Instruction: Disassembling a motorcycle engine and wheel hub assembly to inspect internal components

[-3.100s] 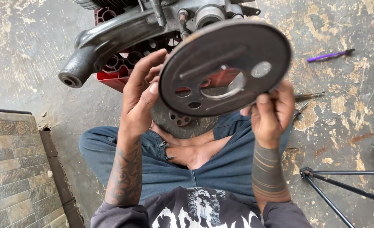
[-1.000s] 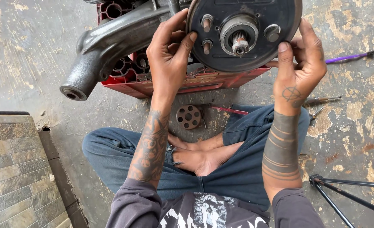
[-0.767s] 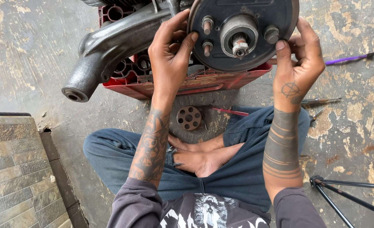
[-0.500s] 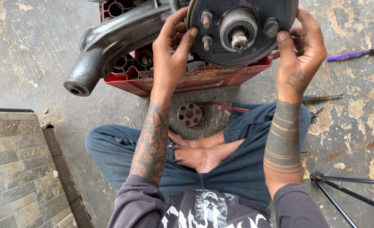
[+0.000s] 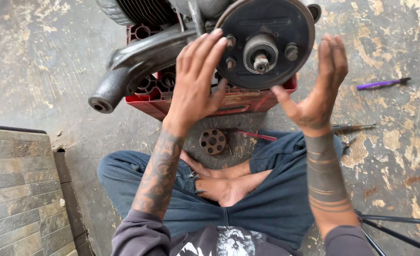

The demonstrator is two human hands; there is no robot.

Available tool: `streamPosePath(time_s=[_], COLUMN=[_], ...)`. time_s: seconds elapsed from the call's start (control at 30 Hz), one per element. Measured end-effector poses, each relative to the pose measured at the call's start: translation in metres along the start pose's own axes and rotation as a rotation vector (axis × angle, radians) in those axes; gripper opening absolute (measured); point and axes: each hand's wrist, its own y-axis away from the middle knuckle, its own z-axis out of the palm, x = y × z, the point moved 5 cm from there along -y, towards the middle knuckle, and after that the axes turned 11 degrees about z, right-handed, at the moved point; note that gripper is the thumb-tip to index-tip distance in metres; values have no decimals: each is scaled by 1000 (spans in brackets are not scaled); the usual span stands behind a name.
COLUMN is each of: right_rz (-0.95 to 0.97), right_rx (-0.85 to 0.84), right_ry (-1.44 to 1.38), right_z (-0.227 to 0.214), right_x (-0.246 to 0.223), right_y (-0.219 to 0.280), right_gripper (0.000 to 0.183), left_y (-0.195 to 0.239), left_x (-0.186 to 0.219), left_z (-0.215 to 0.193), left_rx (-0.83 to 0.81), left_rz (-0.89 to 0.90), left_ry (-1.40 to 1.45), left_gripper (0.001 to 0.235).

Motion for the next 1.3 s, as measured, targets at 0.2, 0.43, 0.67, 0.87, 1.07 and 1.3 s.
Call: streamPosePath(time_s=[0.2, 0.43, 0.67, 0.87, 1.07, 1.3], right_rz=[-172, -155, -154, -203, -181, -198], right_rx=[-179, -105, -57, -51, -51, -45], right_ry=[251, 243, 212, 208, 261, 267], right_z=[30, 51, 52, 50, 49, 24], right_x=[29, 37, 39, 38, 36, 18], right_y=[-24, -24, -20, -25, -23, -14], right_gripper=[105, 92, 90, 94, 96, 113], left_y=[-22, -20, -29, -22, -22, -9], left_x=[-15, -29, -32, -32, -26, -20], left_z=[1, 16, 9, 17, 11, -19], left_rx=[-238, -199, -275, -264, -292, -76], left_rz=[54, 23, 47, 32, 39, 88], left_ry=[-121, -20, 9, 1, -53, 72], left_gripper=[101, 95, 95, 96, 97, 80])
